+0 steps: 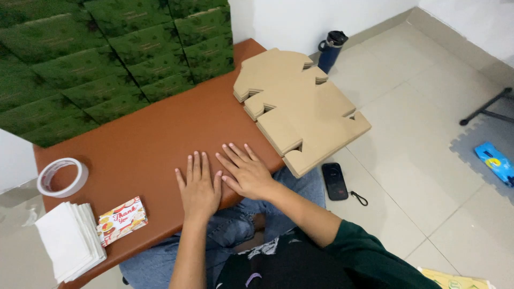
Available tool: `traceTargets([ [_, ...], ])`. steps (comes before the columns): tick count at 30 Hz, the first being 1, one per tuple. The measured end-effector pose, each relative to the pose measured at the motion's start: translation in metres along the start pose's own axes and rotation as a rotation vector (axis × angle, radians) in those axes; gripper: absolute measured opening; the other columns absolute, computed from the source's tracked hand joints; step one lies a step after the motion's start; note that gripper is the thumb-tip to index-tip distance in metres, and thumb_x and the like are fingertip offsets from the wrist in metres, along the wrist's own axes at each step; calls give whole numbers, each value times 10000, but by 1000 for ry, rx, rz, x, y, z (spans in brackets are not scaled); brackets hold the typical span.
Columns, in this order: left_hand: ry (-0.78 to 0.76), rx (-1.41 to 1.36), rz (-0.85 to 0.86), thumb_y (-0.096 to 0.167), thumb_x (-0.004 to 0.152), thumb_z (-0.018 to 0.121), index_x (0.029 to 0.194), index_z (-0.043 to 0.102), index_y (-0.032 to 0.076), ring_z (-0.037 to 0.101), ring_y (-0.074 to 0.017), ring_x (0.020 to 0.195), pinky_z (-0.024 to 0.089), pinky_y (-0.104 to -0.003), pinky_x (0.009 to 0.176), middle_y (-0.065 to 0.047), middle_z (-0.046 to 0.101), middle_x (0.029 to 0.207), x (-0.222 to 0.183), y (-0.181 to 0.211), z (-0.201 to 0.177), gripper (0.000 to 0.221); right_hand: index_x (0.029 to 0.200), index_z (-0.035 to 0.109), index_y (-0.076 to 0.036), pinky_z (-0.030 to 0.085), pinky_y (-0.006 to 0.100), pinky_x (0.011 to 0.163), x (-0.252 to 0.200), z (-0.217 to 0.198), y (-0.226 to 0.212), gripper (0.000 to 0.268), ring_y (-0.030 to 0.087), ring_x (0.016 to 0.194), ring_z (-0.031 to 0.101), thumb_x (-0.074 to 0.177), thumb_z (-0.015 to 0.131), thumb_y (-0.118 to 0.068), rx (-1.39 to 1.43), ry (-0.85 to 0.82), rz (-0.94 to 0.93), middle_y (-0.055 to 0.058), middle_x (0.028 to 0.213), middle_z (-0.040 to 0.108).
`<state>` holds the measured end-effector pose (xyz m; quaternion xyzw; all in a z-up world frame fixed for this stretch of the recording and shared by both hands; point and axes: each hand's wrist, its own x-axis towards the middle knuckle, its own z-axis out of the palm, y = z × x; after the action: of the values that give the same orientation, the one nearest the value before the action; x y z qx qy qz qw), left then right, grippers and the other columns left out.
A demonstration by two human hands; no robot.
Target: Assembling a cardboard box from a flat template by folding and tucking flaps.
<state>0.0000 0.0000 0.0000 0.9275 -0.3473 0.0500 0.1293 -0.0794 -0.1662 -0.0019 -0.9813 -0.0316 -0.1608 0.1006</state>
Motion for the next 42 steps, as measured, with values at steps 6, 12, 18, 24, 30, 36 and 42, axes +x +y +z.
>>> traceTargets([
  [6,161,-210,84,280,1001,555,1432,570,174,416,-283,1433,214,-614,1180,-70,515,1480,6,23,-4,444,1390,586,-45,374,523,1155,-28,-58,-2,428,395,1388,483,1034,508,-271,289,-43,-116,265,1456,535],
  [12,189,-351,462,385,964,623,1297,657,192,585,-190,1216,388,-453,1083,8,622,1281,37,124,-14,387,1177,745,-116,511,428,1027,-102,-134,101,224,285,1188,666,1004,606,-144,327,320,247,96,1211,721],
  [18,1,-47,597,481,735,811,1213,678,66,638,-322,963,447,-468,813,-133,658,1048,60,193,-11,646,1278,691,-113,416,481,1114,-147,-180,170,308,338,1350,532,975,642,-85,242,157,466,143,1399,623],
  [24,70,115,631,428,688,841,891,712,53,647,-271,680,472,-385,608,-72,608,714,70,207,19,445,1312,669,-131,389,511,1133,-154,-174,181,364,339,1374,507,952,676,-176,266,52,460,140,1429,603],
  [30,17,184,740,428,790,748,755,747,68,650,-270,633,442,-406,622,-91,646,652,76,216,-8,361,1299,684,-195,393,461,1143,-154,-174,191,375,268,1378,512,926,704,-237,265,-1,510,60,1430,614],
  [36,-44,185,755,331,949,556,755,745,85,666,-252,599,435,-380,629,-91,664,621,88,219,-17,366,1280,699,-184,421,470,1120,-142,-193,181,399,275,1355,535,885,739,-222,266,-61,541,60,1401,639],
  [42,275,221,929,121,856,608,793,650,152,654,-180,552,451,-320,585,11,623,598,97,215,-22,81,1284,696,-243,466,489,1070,-141,-187,187,429,285,1320,565,875,750,-359,237,-73,538,38,1391,645],
])
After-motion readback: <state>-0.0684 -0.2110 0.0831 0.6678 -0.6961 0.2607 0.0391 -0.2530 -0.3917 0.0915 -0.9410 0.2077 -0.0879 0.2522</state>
